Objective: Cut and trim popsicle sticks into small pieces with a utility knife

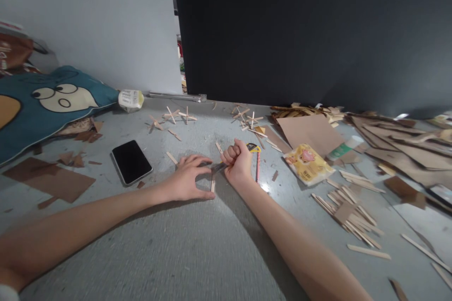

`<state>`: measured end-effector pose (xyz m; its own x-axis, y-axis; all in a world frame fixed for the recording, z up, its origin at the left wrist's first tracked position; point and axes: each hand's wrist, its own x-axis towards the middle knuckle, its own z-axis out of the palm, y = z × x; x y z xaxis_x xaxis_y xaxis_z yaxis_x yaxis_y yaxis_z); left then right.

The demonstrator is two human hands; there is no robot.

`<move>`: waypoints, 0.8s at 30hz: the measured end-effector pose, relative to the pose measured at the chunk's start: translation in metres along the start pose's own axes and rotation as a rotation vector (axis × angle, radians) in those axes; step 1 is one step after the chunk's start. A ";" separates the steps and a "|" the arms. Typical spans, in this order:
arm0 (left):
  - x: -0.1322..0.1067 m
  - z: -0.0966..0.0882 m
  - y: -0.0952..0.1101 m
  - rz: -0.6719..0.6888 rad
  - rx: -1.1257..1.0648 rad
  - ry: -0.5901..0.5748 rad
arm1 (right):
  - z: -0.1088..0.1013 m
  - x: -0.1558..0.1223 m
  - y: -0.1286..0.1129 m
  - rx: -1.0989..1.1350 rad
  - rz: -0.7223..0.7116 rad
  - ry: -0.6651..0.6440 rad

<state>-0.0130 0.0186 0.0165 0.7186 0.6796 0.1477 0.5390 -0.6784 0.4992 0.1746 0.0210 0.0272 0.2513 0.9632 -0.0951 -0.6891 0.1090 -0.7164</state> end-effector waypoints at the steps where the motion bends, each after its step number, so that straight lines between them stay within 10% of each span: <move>1: 0.000 0.000 0.000 -0.003 -0.003 -0.005 | 0.001 -0.004 -0.002 0.000 -0.007 -0.043; 9: 0.001 0.002 0.000 -0.037 0.030 -0.002 | -0.002 -0.025 0.000 -0.118 0.010 -0.349; 24: 0.001 0.004 -0.001 -0.009 0.013 0.020 | -0.003 -0.028 0.003 -0.172 0.023 -0.386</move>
<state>-0.0114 0.0188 0.0121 0.7048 0.6912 0.1598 0.5515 -0.6755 0.4894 0.1677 -0.0062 0.0250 -0.0582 0.9898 0.1303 -0.5597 0.0757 -0.8252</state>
